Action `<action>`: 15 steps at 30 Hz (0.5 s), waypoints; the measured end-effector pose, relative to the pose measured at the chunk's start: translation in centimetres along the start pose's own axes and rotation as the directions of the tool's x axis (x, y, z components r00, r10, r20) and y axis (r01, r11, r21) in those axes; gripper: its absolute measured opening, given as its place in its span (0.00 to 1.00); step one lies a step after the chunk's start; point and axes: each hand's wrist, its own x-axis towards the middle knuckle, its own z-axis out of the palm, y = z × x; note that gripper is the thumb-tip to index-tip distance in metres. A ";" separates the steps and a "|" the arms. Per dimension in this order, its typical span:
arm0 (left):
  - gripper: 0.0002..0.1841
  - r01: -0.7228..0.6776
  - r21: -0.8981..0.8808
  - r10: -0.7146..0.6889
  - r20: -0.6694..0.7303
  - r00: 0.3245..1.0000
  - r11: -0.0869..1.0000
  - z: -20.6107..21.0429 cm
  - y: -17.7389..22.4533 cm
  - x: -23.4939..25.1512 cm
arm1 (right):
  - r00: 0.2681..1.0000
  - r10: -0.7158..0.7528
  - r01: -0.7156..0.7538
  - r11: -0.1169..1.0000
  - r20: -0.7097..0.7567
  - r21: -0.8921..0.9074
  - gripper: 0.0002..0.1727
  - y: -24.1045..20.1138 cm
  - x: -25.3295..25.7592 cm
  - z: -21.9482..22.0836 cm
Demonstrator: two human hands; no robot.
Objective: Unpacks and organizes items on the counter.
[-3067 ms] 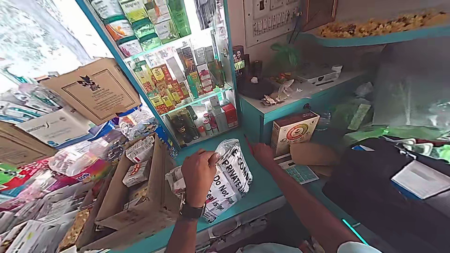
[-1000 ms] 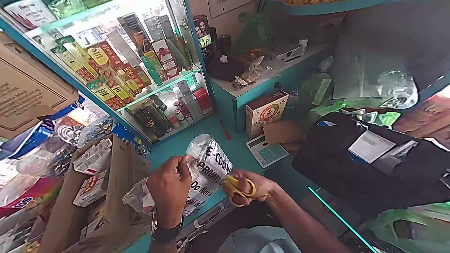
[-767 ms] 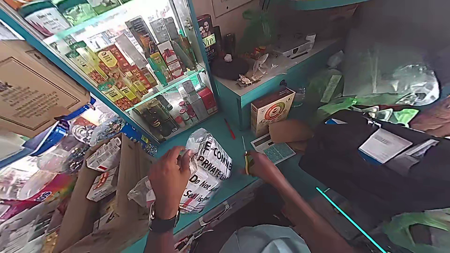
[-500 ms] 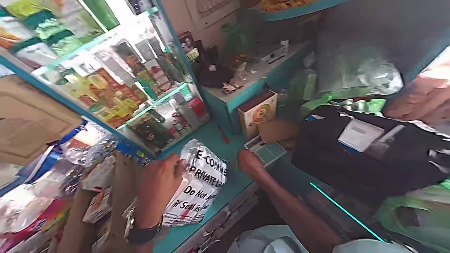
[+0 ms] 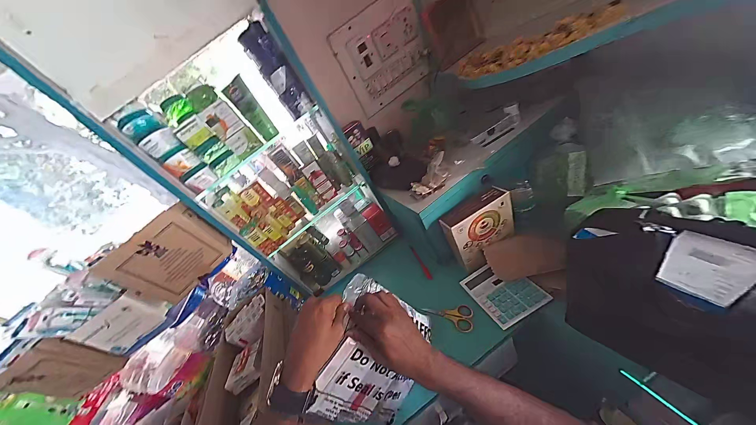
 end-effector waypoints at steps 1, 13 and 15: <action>0.18 0.003 0.002 -0.003 -0.015 1.000 1.000 0.1 -0.1 -0.1 | 0.999 -0.025 0.024 1.000 -0.023 -0.012 0.19 0.0 -0.1 0.3; 0.19 0.066 0.066 -0.065 -0.016 0.998 0.996 0.2 0.9 -0.3 | 0.988 0.137 -0.145 0.982 -0.073 -0.118 0.15 -2.2 -0.8 1.5; 0.18 0.083 0.101 -0.083 -0.007 0.997 0.991 0.2 1.4 -0.5 | 0.985 0.157 -0.164 0.981 -0.071 -0.107 0.16 -2.4 -0.8 1.5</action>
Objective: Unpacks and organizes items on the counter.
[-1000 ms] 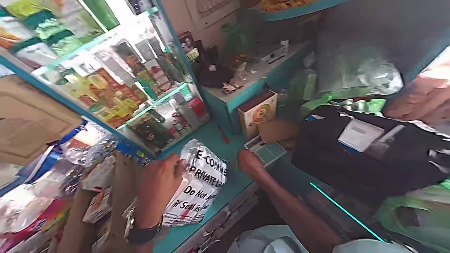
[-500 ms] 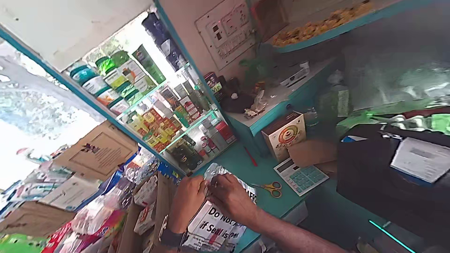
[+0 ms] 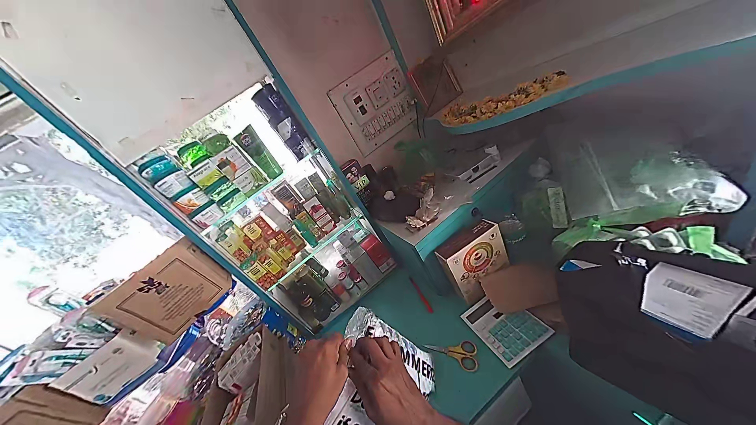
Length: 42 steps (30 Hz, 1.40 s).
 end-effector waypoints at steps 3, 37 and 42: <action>0.17 -0.005 0.049 0.005 -0.004 1.000 0.999 0.0 0.2 -0.1 | 0.998 -0.030 0.026 0.997 0.059 0.075 0.16 0.4 0.5 -0.1; 0.16 -0.341 -0.261 0.338 -0.055 0.939 0.903 1.2 -6.1 -1.5 | 0.935 -0.255 -0.188 0.236 0.247 0.954 0.12 9.5 5.9 2.2; 0.10 -0.266 -0.356 0.211 -0.187 0.959 0.896 2.2 -5.6 -1.8 | 0.892 -0.217 -0.301 0.368 0.396 0.880 0.08 8.4 6.6 1.4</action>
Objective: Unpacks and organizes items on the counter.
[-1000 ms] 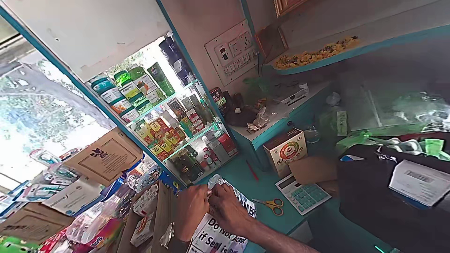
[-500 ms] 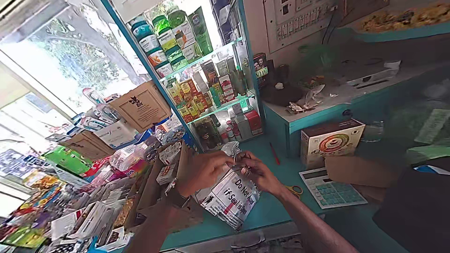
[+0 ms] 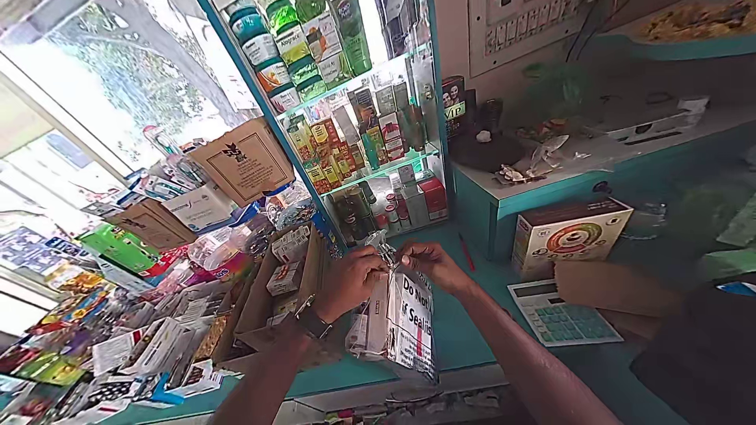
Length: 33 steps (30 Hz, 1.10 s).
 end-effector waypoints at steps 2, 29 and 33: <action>0.10 0.081 -0.008 -0.081 0.017 0.997 0.997 0.0 0.5 -0.1 | 1.000 0.017 -0.009 0.952 0.022 -0.307 0.13 -2.0 -0.2 1.0; 0.26 -0.072 -0.113 0.081 0.073 0.994 0.991 -5.0 3.0 -13.3 | 0.952 -0.008 -0.027 0.994 0.306 0.107 0.15 -6.2 -2.3 2.5; 0.29 0.041 0.130 -0.037 -0.031 0.999 0.991 -1.9 4.5 -12.8 | 0.989 0.053 -0.096 0.943 0.141 0.318 0.13 -3.3 -2.6 5.8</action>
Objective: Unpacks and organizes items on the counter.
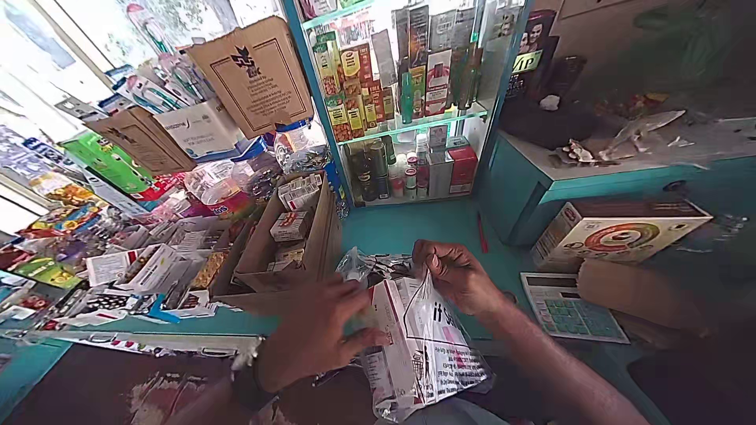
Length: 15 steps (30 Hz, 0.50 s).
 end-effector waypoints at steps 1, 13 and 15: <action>0.28 0.018 0.020 -0.018 -0.004 1.000 1.000 0.7 0.7 0.1 | 0.999 0.002 0.000 0.999 -0.047 0.046 0.13 0.5 -0.1 0.5; 0.19 0.034 -0.229 -0.080 -0.196 0.977 0.973 3.3 3.7 -0.6 | 0.997 -0.001 0.022 0.951 0.071 -0.308 0.14 -1.8 -2.0 1.0; 0.20 0.025 -0.296 -0.074 -0.155 0.985 0.955 2.8 3.3 -0.4 | 0.966 0.061 0.052 0.905 0.250 -0.422 0.21 -3.7 -2.0 1.6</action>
